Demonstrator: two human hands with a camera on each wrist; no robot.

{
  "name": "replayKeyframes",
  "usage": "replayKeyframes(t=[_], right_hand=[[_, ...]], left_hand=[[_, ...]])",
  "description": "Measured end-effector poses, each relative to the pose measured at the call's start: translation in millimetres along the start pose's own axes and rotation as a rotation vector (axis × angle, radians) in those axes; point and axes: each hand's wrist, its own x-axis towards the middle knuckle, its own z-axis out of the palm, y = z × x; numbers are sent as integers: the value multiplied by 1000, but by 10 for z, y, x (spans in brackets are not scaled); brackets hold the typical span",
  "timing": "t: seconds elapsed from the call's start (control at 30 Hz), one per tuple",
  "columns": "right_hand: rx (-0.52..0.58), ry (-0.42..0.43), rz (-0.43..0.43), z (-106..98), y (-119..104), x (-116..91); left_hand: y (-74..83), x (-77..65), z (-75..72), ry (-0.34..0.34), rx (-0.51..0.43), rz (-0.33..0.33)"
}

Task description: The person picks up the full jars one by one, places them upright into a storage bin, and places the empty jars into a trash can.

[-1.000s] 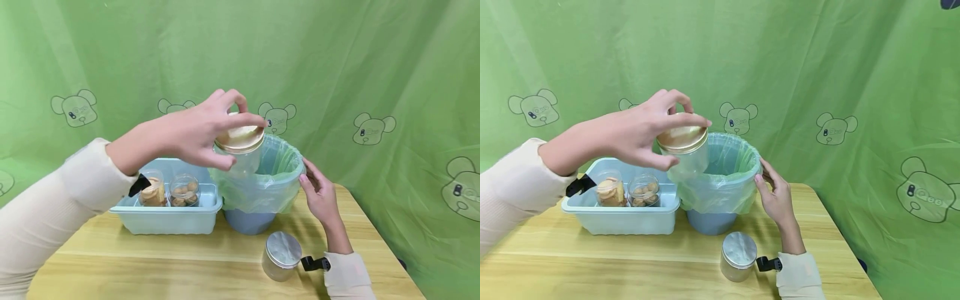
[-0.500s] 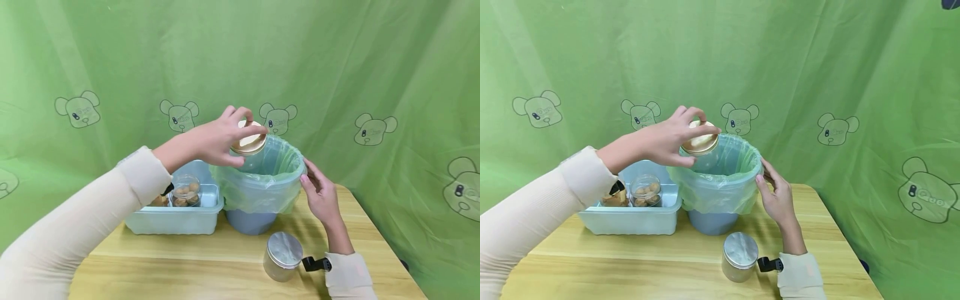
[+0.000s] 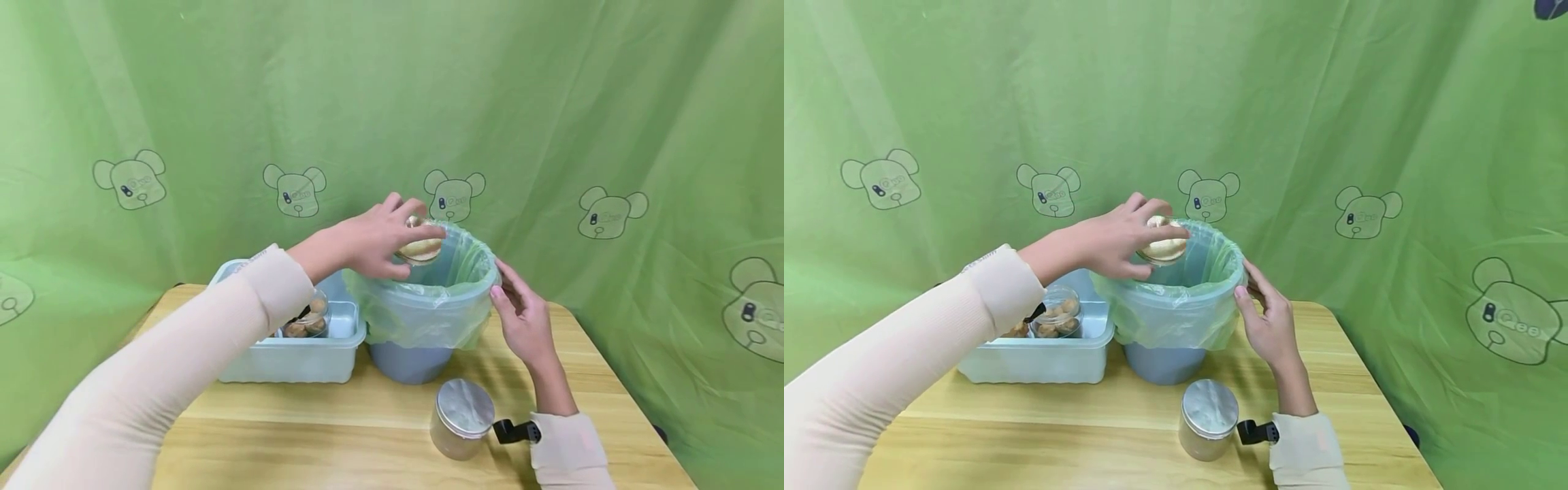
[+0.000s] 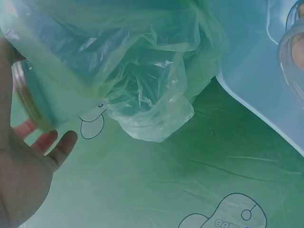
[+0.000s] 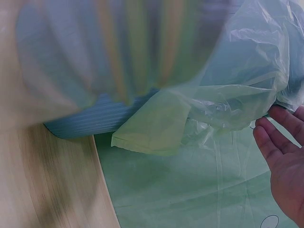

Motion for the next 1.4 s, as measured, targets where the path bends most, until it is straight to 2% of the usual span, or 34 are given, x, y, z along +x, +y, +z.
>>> replayKeyframes(t=[0.17, 0.37, 0.57, 0.73, 0.87, 1.0, 1.1, 1.3, 1.4], right_hand=[[-5, -4, 1, 1, -1, -5], [-9, 5, -12, 6, 14, -6], [-5, 9, -16, -3, 7, -24], [-13, 6, -15, -13, 13, -26], [-9, 4, -12, -26, -14, -32], [-5, -1, -13, -33, -21, -33], [-10, -6, -21, -24, -40, -27], [-26, -18, -48, -12, -255, -34], [-22, -17, -58, -12, -233, -30]], left_hand=[[21, -19, 10, -11, 14, 5], [74, -75, 2, 12, 20, 37], [202, -138, 21, 76, 69, 124], [353, -196, 82, 167, 140, 215], [487, -245, 165, 250, 178, 281], [628, -298, 279, 303, 195, 325], [728, -339, 367, 314, 201, 345], [900, -373, 550, 316, 203, 382], [977, -384, 631, 324, 223, 397]])
